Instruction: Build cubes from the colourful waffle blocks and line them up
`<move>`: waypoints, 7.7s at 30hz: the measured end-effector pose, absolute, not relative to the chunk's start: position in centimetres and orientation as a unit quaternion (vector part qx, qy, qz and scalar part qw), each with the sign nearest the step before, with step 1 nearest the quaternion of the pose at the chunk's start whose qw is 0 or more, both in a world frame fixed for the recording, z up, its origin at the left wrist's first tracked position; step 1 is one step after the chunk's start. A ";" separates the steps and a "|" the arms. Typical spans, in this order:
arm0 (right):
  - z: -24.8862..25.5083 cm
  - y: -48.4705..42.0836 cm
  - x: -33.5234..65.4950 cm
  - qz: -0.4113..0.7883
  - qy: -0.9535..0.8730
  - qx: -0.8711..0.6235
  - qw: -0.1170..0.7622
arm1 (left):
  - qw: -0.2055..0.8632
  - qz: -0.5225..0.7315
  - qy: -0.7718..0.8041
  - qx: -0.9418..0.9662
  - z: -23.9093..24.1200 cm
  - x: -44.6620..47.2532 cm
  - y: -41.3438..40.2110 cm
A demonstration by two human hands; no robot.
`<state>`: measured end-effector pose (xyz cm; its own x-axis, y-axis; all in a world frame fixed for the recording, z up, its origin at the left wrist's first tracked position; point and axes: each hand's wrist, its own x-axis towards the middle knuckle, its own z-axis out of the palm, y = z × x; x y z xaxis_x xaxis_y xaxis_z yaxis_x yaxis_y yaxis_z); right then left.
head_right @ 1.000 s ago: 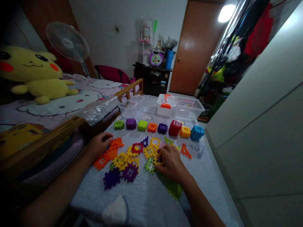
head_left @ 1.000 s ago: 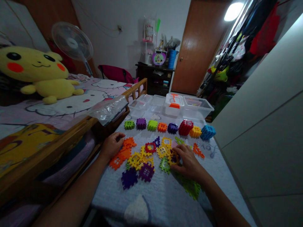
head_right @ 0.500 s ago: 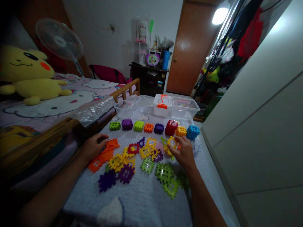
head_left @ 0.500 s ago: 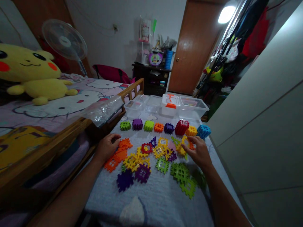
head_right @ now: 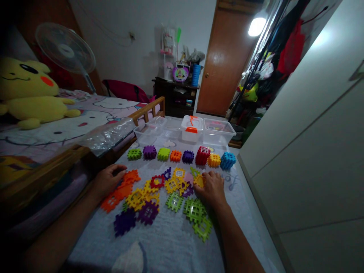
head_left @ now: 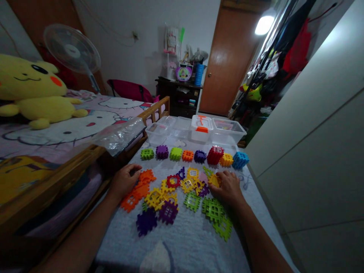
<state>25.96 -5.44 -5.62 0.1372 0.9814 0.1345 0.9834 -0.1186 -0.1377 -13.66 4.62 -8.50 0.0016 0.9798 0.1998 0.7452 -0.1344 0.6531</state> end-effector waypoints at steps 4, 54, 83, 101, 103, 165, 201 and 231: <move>-5.6 -5.5 25.2 -0.006 -0.644 -0.758 0.106 | 0.176 0.316 0.624 0.693 -8.6 -13.8 4.7; -2.7 -4.2 17.4 0.099 -0.839 -0.525 0.106 | 0.177 0.328 0.622 0.689 -7.8 -13.2 4.0; -2.9 -3.5 21.2 0.124 -0.800 -0.572 0.131 | 0.193 0.338 0.618 0.683 -7.5 -13.1 4.0; -5.1 -1.0 21.6 0.118 -0.739 -0.591 0.300 | 0.184 0.330 0.618 0.689 -7.5 -13.1 4.1; -4.5 -1.4 22.3 0.096 -0.726 -0.595 0.331 | 0.181 0.330 0.619 0.689 -7.6 -13.2 4.1; 3.3 -1.0 32.5 -0.046 -0.694 -0.714 0.081 | 0.178 0.317 0.624 0.692 -9.2 -14.2 4.9; -0.2 -2.6 13.7 0.139 -0.863 -0.478 0.083 | 0.172 0.336 0.603 0.702 -8.6 -13.5 4.3; -2.2 -2.3 21.1 0.102 -0.774 -0.606 0.149 | 0.174 0.329 0.605 0.704 -8.1 -13.3 4.3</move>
